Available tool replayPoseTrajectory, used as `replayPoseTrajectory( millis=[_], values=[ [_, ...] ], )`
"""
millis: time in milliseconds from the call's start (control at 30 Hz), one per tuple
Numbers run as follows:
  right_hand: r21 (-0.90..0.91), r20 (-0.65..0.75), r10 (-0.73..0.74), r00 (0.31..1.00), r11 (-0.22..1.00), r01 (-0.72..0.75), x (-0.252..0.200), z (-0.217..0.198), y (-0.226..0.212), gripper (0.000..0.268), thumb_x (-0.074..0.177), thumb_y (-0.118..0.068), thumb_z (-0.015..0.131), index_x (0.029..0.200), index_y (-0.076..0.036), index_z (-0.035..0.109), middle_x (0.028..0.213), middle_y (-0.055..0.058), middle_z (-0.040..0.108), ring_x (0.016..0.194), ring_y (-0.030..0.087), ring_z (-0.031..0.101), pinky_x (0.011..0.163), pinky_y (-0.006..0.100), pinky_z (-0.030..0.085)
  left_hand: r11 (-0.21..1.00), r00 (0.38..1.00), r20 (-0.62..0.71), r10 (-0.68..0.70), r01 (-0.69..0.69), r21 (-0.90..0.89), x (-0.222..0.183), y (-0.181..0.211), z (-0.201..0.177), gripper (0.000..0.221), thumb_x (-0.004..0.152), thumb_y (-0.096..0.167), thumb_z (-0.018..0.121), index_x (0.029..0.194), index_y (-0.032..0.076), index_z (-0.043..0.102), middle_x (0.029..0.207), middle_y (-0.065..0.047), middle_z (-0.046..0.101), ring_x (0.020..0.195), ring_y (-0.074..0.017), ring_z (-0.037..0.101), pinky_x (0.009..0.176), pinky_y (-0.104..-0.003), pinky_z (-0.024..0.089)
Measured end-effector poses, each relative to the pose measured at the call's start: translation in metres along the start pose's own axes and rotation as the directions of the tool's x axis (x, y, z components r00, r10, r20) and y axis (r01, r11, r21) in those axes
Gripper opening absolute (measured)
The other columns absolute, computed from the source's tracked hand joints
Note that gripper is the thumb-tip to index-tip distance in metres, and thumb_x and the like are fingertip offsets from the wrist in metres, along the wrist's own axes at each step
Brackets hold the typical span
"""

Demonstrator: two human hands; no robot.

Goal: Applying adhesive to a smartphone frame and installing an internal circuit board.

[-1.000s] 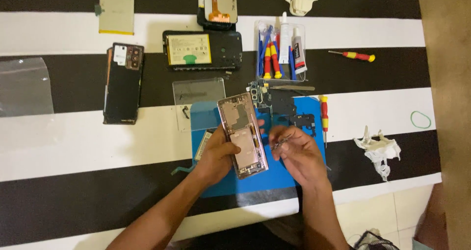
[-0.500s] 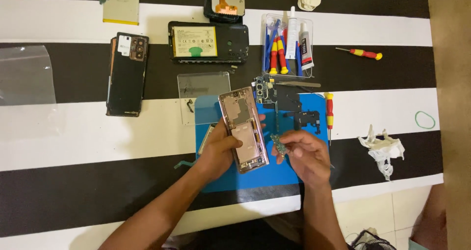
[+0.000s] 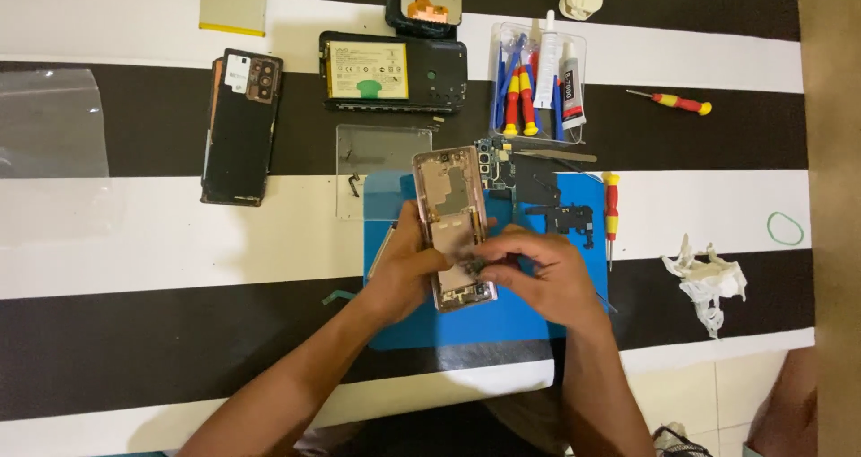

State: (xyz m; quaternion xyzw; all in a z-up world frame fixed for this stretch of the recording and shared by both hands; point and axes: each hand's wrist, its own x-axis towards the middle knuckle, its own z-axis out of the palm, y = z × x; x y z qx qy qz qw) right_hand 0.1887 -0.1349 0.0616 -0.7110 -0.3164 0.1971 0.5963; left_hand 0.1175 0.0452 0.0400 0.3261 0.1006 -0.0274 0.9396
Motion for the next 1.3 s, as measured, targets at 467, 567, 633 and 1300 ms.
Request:
replayPoseTrajectory(
  millis=[467,567,633,1300],
  values=[
    [0.127,-0.182,-0.118,0.976,0.982,0.142,-0.012,0.004,0.019,0.022,0.08,0.012,0.076,0.102,0.009,0.075,0.075,0.016,0.072,0.066,0.018,0.059,0.062,0.033,0.047,0.983,0.988,0.155,0.011,0.017,-0.185,-0.004,-0.004,-0.003,0.091,0.068,-0.012,0.044,0.157,-0.004,0.029,0.118,-0.017,0.063,0.103,-0.0279,0.066,0.088,-0.043,0.058],
    [0.23,-0.194,-0.214,0.957,0.939,0.257,-0.013,0.003,0.021,0.017,0.083,0.008,0.073,0.1,0.008,0.073,0.072,0.018,0.073,0.063,0.021,0.062,0.064,0.034,0.049,0.991,0.984,0.171,0.05,-0.028,-0.134,-0.005,-0.003,-0.005,0.095,0.065,-0.01,0.046,0.158,-0.005,0.029,0.117,-0.015,0.062,0.104,-0.0255,0.065,0.091,-0.04,0.058],
    [0.315,-0.215,-0.223,0.951,0.906,0.283,-0.02,-0.003,0.033,0.017,0.083,0.005,0.074,0.1,0.008,0.072,0.071,0.019,0.071,0.062,0.022,0.06,0.064,0.036,0.049,0.995,0.981,0.179,0.07,-0.055,-0.089,-0.008,-0.001,-0.002,0.097,0.064,-0.009,0.049,0.158,-0.005,0.028,0.115,-0.014,0.062,0.104,-0.0241,0.065,0.092,-0.04,0.057],
    [0.551,-0.36,-0.07,0.93,0.789,0.272,-0.055,-0.022,0.09,0.018,0.081,0.005,0.073,0.097,0.009,0.066,0.077,0.026,0.071,0.065,0.029,0.072,0.063,0.038,0.058,0.953,0.927,0.255,0.275,-0.298,0.059,-0.018,-0.025,-0.024,0.084,0.052,-0.013,0.047,0.133,-0.005,0.068,0.1,-0.02,0.075,0.087,-0.0256,0.069,0.075,-0.036,0.055]
  ],
)
